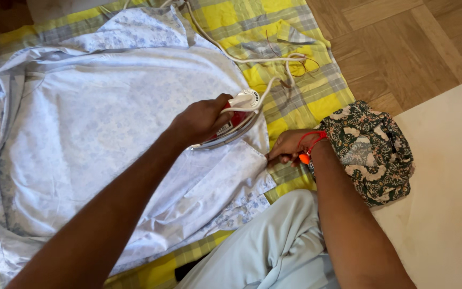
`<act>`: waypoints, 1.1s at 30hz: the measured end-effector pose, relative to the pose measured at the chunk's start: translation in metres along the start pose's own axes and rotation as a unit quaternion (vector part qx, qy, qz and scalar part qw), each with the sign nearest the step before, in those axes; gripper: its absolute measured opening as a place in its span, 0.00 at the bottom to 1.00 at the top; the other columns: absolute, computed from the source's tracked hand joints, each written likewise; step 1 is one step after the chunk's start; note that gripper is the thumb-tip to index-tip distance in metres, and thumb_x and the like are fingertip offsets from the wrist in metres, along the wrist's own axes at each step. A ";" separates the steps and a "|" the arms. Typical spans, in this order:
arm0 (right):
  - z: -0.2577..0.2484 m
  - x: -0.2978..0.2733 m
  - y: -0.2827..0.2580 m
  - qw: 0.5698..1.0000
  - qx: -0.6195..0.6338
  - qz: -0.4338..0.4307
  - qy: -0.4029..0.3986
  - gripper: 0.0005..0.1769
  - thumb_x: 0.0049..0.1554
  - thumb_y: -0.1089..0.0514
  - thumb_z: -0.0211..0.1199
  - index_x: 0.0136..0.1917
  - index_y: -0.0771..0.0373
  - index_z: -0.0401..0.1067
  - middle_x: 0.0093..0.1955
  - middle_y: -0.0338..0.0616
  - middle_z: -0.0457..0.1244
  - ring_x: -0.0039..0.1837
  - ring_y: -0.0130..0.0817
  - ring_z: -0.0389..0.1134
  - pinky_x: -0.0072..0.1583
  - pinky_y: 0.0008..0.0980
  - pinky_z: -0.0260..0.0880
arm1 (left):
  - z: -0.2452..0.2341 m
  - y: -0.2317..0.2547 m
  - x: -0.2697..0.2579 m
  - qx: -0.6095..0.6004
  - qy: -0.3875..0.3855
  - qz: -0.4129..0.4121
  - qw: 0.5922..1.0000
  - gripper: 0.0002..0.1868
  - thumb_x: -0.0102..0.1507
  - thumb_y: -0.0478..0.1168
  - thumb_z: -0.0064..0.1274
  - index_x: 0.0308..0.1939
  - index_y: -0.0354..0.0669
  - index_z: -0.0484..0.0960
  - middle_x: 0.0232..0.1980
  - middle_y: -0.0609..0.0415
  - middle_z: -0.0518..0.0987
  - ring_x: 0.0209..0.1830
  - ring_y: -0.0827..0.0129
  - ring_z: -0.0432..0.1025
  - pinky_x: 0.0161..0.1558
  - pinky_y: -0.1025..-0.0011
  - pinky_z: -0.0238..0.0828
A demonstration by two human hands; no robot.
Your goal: The person irons a white patterned shirt laid out on a yellow and gray checkered cloth on the floor. They smooth the fabric with their hands and use a red electric iron to press the shirt, moving the iron back and forth across the surface.
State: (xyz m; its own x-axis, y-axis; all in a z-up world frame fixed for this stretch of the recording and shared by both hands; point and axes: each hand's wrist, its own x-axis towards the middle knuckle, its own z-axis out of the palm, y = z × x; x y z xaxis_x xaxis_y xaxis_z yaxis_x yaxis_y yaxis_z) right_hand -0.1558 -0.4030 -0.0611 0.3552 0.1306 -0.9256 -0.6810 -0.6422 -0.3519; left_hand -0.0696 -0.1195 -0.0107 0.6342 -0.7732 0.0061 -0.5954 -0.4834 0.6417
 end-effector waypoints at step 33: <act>0.110 -0.017 0.003 0.832 -0.349 -0.371 0.222 0.28 0.48 0.50 0.74 0.58 0.57 0.68 0.44 0.51 0.70 0.47 0.54 0.73 0.48 0.50 0.72 | 0.002 0.004 -0.042 0.006 -0.022 -0.040 0.999 0.25 0.68 0.54 0.46 0.65 0.48 0.68 0.43 0.39 0.84 0.43 0.43 0.79 0.44 0.50 0.75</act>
State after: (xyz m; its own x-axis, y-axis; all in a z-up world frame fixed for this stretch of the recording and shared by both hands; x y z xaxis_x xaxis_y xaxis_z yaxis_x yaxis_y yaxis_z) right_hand -0.2336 -0.3240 -0.0619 0.8190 0.4934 -0.2929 0.3130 -0.8120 -0.4927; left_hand -0.0994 -0.0895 -0.0098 0.6575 -0.7493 -0.0791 -0.5496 -0.5487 0.6300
